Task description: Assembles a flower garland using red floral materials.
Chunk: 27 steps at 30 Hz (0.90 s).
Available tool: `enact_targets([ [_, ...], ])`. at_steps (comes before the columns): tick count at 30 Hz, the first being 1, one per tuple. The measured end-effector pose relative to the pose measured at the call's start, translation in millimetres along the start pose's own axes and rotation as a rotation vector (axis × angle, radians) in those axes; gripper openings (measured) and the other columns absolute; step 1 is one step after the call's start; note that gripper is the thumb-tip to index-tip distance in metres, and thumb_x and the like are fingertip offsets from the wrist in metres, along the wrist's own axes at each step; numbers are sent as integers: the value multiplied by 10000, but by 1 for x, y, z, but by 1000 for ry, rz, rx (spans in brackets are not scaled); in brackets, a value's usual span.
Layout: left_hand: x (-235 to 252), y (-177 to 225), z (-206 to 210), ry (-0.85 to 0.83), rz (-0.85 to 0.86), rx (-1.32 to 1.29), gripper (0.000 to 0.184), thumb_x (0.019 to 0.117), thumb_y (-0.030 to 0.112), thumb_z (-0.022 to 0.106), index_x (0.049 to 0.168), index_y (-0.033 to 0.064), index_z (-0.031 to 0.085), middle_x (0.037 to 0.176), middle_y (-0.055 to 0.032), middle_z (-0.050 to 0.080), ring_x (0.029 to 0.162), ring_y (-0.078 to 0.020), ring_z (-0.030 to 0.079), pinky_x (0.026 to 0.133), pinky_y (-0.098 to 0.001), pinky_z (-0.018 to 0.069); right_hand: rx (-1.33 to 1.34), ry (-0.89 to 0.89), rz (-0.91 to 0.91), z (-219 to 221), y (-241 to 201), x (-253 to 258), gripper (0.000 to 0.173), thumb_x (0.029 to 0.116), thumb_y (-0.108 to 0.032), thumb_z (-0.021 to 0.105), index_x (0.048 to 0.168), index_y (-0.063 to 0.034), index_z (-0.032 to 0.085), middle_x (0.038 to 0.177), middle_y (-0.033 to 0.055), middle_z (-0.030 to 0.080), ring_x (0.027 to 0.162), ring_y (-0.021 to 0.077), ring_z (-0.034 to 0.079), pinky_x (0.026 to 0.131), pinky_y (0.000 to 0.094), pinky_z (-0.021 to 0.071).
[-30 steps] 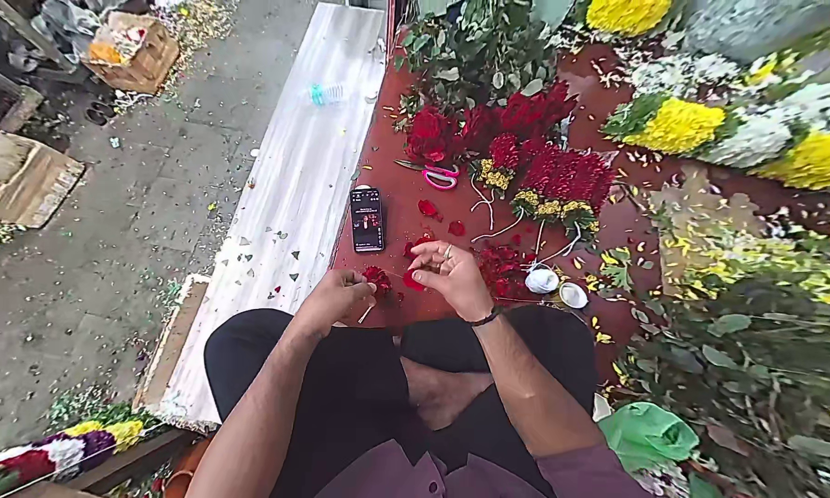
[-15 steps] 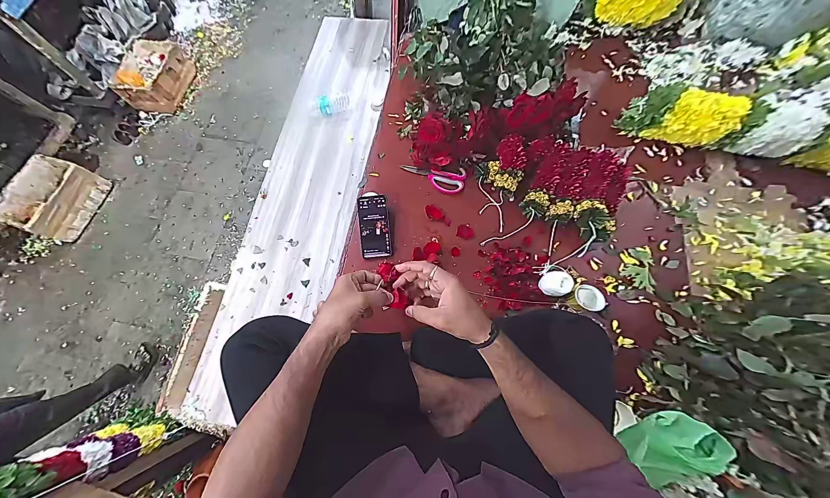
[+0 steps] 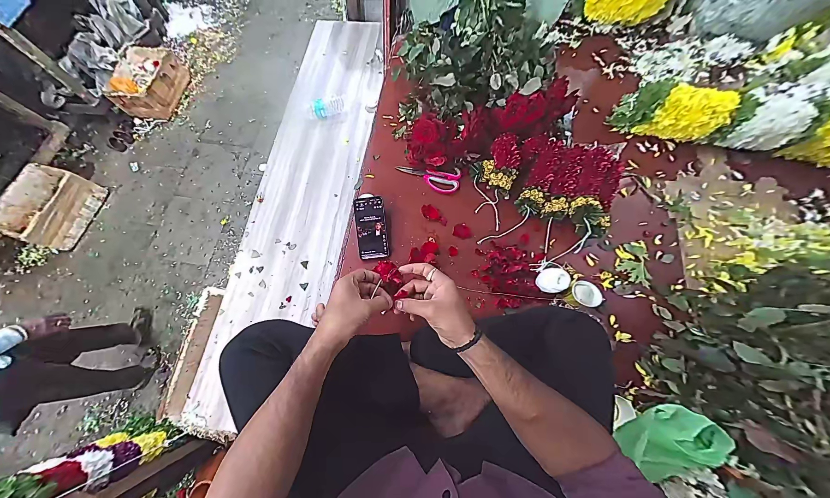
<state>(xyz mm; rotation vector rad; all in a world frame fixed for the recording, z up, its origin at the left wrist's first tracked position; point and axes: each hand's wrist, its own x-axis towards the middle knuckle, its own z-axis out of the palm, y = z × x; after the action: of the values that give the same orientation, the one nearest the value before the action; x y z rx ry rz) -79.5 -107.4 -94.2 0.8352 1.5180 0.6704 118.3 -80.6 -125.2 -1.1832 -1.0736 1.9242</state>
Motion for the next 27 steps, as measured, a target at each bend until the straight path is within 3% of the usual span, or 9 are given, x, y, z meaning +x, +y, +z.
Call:
enact_targets([
  [3,0,2,0,8,13,-55,290,846,68,747,1116,-5,673,862,-85,740,650,-132,631,564,-268,486,60,78,48,1,-3,-2,590,756,29,822,1291,9,574,819,171,709,657,254,698,555,357,595],
  [7,0,-1,-1,-18,22,-34,240,910,49,665,1136,-14,714,925,-93,754,669,-130,653,561,-265,510,184,166,40,9,-4,-4,541,769,43,807,1243,45,546,761,179,694,601,234,677,501,326,560],
  [9,-1,-1,1,-64,51,-13,243,907,67,648,1122,-13,729,882,-80,747,640,-123,636,545,-266,503,199,201,35,12,1,-2,546,772,37,810,1248,41,542,752,176,689,588,233,669,488,323,552],
  [15,0,-4,2,-76,147,95,210,925,240,784,981,37,777,785,-47,745,621,-101,655,566,-263,539,154,223,67,13,12,0,549,775,38,819,1256,6,557,721,130,653,555,208,631,471,314,537],
  [19,1,-4,-2,-87,145,119,142,942,171,746,910,36,773,718,-41,710,577,-89,609,552,-260,511,97,137,206,8,14,3,660,774,-50,857,1344,-51,524,706,62,625,508,126,535,440,256,442],
  [21,2,-4,-4,-99,123,139,144,948,165,724,893,36,757,699,-31,689,560,-78,567,532,-253,465,16,28,280,-2,9,5,733,755,-59,864,1395,-82,508,775,48,626,544,114,514,447,251,402],
  [22,1,-3,-5,-94,105,166,151,950,173,715,883,41,748,690,-23,679,552,-73,548,521,-253,440,-59,-15,267,-7,5,5,758,730,-56,865,1402,-88,515,819,50,635,589,126,537,476,271,427],
  [25,-1,6,-11,-43,63,292,164,921,196,724,813,73,738,644,3,653,545,-75,559,533,-280,465,-260,20,42,-19,-2,10,689,696,-27,839,1330,-102,579,850,72,640,702,204,616,613,388,564],
  [27,-3,17,-16,-14,24,386,167,886,216,734,767,99,724,621,19,637,553,-80,570,555,-312,487,-449,23,-130,-23,-2,15,714,710,-107,836,1370,-170,573,1029,28,660,899,196,641,734,425,575],
])
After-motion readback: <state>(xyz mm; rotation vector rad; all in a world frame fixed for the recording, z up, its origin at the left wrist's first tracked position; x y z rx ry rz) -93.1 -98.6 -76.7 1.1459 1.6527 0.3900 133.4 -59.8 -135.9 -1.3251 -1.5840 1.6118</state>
